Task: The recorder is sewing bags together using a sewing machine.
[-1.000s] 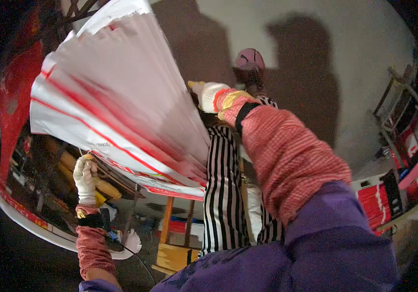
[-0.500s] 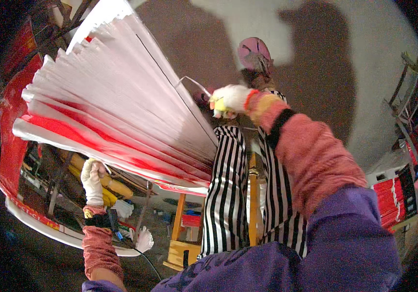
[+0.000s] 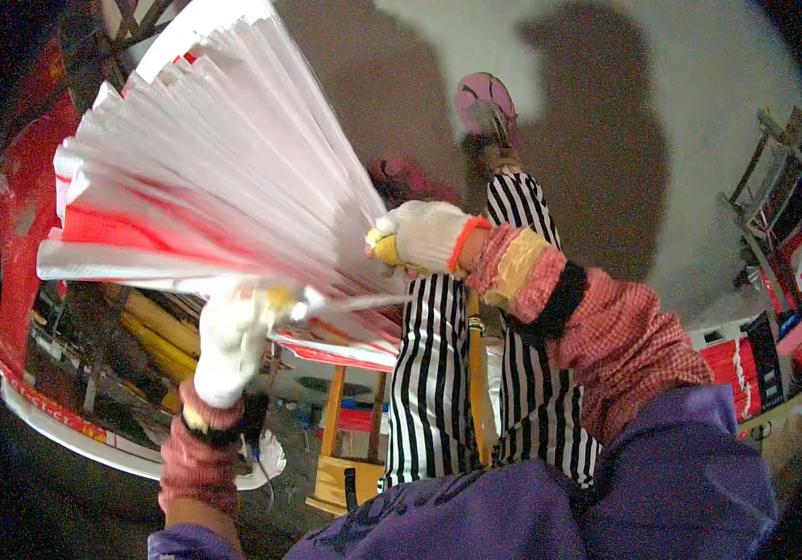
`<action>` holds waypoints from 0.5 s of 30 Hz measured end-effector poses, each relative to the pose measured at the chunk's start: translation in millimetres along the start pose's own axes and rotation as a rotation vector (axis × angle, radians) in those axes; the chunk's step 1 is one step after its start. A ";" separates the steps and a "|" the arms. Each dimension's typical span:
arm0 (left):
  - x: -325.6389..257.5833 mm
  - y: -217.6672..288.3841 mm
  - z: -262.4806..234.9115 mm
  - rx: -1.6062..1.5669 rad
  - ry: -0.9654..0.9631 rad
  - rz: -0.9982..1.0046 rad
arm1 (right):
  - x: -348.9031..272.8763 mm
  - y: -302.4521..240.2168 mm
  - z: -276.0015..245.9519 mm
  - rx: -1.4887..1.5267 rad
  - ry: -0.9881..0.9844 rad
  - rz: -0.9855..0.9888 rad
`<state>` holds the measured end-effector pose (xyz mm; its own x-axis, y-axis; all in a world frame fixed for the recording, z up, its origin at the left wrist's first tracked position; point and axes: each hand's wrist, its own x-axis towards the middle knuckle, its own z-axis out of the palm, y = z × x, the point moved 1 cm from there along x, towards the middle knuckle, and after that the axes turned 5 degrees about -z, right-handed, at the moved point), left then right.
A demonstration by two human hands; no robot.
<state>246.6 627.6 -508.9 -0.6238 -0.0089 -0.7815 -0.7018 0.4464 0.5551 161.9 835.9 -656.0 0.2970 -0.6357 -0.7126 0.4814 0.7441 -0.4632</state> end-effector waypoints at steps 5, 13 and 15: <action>85.5 -50.9 40.7 0.138 0.123 0.253 | -25.5 -44.4 19.2 0.083 -0.008 0.102; 80.1 -50.9 42.2 -0.558 -0.249 -0.128 | -8.9 -60.4 3.8 0.010 0.218 -0.278; 77.3 -37.3 30.8 -0.089 -0.158 0.083 | -5.7 -60.6 -15.9 -0.068 0.138 -0.448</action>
<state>235.2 637.8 -598.8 -0.6239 0.1682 -0.7632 -0.6823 0.3590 0.6369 118.0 797.8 -632.3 -0.0424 -0.8674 -0.4958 0.4810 0.4173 -0.7711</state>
